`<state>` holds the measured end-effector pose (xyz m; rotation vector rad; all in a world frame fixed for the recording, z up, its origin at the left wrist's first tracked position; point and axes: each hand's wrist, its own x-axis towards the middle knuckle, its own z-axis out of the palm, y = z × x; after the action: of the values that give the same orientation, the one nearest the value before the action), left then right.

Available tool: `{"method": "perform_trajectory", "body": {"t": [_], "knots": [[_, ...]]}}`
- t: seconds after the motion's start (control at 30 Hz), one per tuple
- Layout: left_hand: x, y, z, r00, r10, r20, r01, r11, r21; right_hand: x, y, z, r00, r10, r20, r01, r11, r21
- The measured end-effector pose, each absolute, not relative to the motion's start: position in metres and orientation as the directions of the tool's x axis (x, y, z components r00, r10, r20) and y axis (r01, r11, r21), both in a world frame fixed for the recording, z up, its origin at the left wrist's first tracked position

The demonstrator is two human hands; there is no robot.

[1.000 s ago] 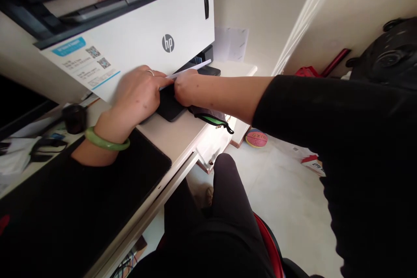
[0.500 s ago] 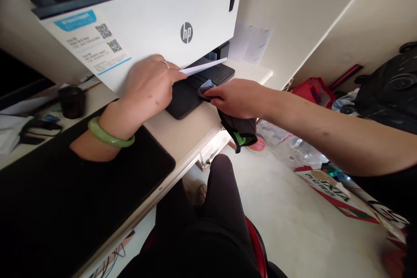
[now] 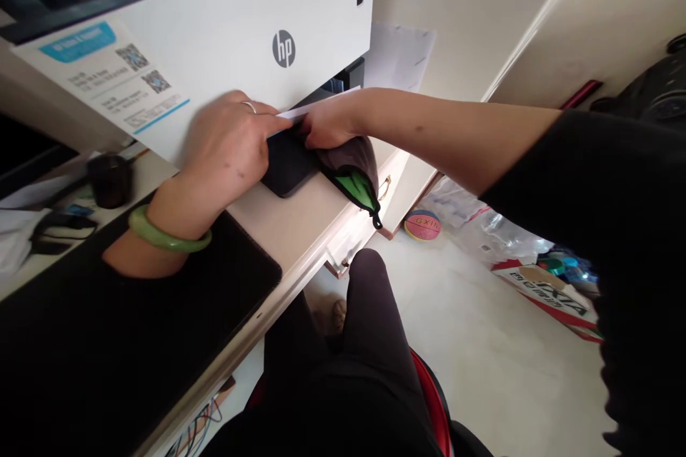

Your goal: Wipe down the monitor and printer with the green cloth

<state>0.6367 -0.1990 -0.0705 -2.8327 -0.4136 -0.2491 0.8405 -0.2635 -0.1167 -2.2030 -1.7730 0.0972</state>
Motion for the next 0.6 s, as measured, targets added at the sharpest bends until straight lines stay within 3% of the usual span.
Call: {"method": "perform_trajectory", "body": {"t": [0.03,0.1,0.2,0.37,0.47,0.6], "knots": [[0.637,-0.200,-0.070,0.944,0.265,0.196,0.307,-0.923,-0.230,0.837,-0.272,-0.106,0.232,0.973,-0.005,0.928,-0.223,-0.299],[0.637,-0.202,-0.069,0.944,0.281,0.173,0.316,-0.921,-0.229,0.834,-0.288,-0.090,0.287,0.947,-0.146,0.893,-0.320,-0.318],[0.637,-0.204,-0.067,0.946,0.284,0.155,0.315,-0.918,-0.240,0.835,-0.296,-0.084,0.352,0.924,-0.153,0.884,-0.381,-0.270],[0.637,-0.203,-0.069,0.945,0.287,0.158,0.316,-0.925,-0.209,0.841,-0.275,-0.094,0.284,0.946,-0.159,0.927,-0.313,-0.208],[0.637,-0.199,-0.073,0.944,0.246,0.219,0.284,-0.945,-0.165,0.845,-0.276,-0.093,0.298,0.928,-0.224,0.877,-0.358,-0.319],[0.637,-0.196,-0.076,0.942,0.209,0.263,0.251,-0.959,-0.134,0.854,-0.298,-0.097,0.323,0.920,-0.221,0.679,-0.388,-0.623]]}}
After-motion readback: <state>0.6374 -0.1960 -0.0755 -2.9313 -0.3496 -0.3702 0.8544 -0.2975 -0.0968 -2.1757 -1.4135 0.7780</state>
